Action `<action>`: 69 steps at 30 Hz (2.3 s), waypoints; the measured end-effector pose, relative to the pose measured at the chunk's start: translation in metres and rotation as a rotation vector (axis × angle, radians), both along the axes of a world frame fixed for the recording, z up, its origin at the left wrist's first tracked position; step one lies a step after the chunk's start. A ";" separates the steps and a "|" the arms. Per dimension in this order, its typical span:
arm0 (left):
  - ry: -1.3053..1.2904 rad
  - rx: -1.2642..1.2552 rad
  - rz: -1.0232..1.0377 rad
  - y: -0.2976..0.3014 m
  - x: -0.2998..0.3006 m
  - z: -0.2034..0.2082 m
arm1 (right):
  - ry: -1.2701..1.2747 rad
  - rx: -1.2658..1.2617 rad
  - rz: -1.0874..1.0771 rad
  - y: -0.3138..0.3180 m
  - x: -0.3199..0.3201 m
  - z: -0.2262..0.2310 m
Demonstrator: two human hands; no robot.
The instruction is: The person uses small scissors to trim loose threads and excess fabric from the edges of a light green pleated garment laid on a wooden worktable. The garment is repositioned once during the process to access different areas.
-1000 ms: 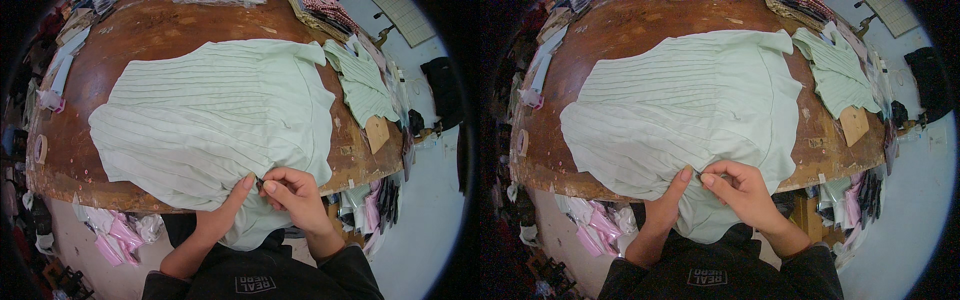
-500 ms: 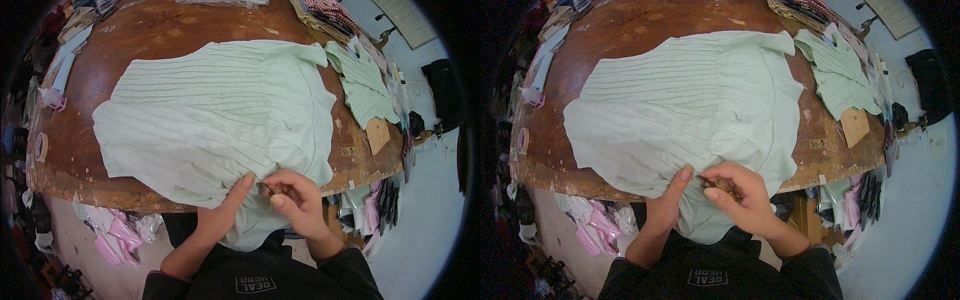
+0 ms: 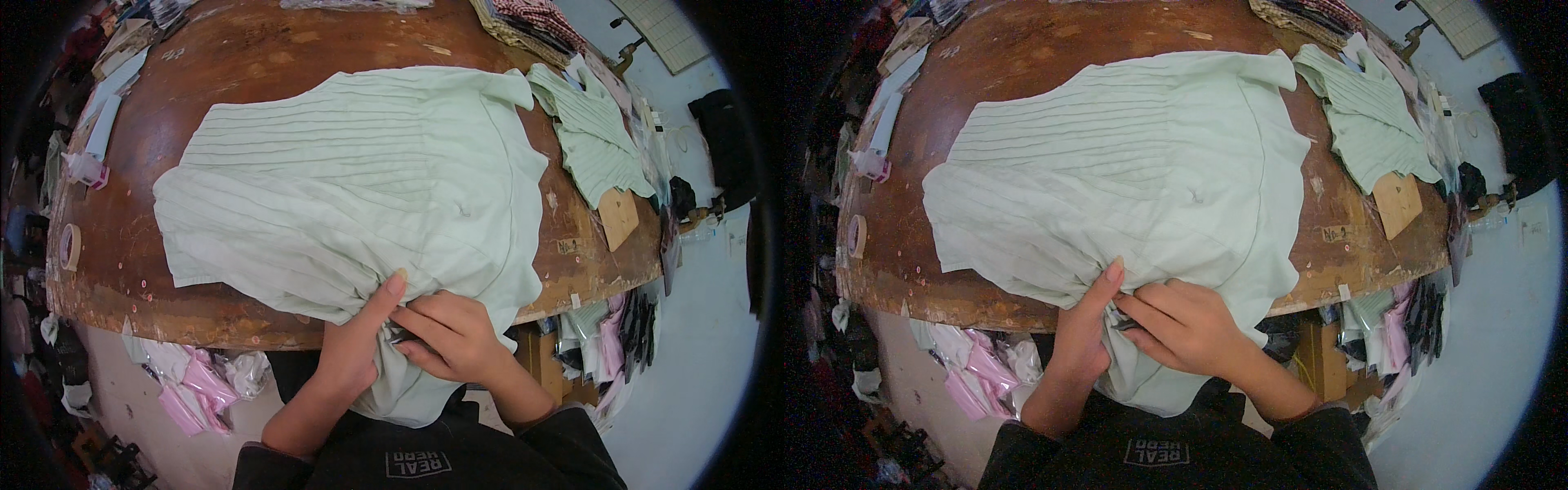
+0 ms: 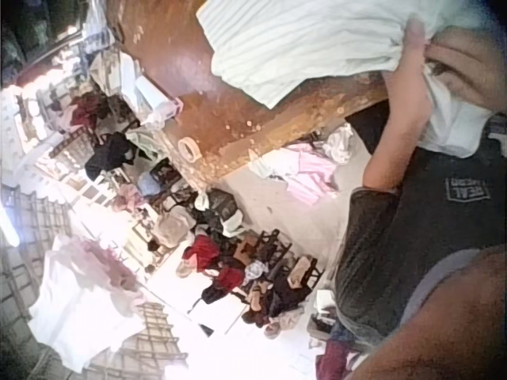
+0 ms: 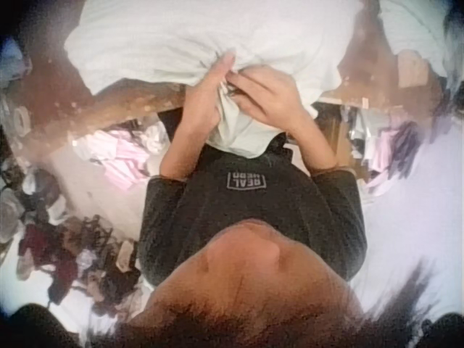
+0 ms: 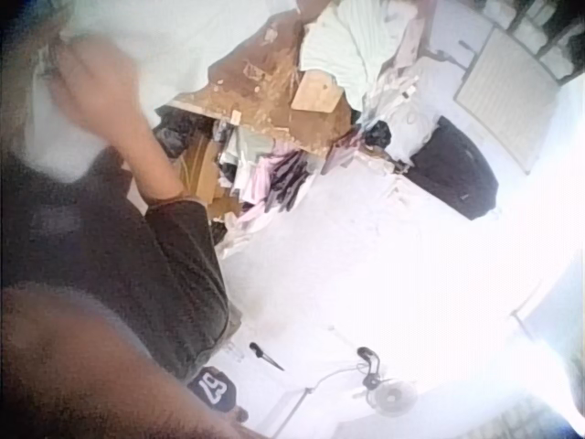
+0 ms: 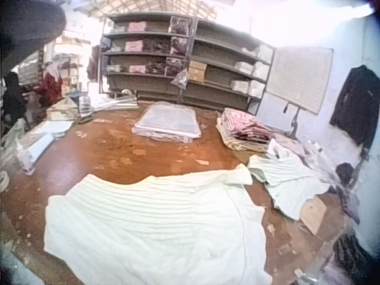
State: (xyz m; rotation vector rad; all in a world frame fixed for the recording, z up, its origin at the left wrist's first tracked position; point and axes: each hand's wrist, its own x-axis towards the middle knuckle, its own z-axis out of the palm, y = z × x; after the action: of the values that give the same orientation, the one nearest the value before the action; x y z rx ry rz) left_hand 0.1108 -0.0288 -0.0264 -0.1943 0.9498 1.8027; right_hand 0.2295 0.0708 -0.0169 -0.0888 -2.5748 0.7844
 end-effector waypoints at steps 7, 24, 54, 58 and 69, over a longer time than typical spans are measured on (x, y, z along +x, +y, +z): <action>0.119 0.018 0.062 0.002 0.003 -0.007 | 0.079 -0.090 -0.264 0.002 0.007 0.025; 0.236 0.042 0.050 -0.002 0.001 -0.009 | 0.072 0.222 -0.225 0.020 -0.011 0.028; 0.308 0.065 0.000 -0.005 0.002 -0.014 | 0.129 0.237 -0.197 0.016 -0.014 0.024; 0.331 0.058 0.013 -0.004 0.003 -0.014 | 0.140 0.283 -0.201 0.015 -0.014 0.023; 0.323 0.009 0.028 -0.007 0.002 -0.012 | -0.052 -0.556 -0.275 0.002 0.004 0.043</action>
State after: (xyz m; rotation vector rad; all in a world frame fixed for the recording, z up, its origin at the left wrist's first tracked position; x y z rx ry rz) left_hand 0.1126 -0.0354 -0.0382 0.0939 1.1680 1.8979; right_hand 0.2331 0.0724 0.0266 -0.6222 -2.2461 1.3689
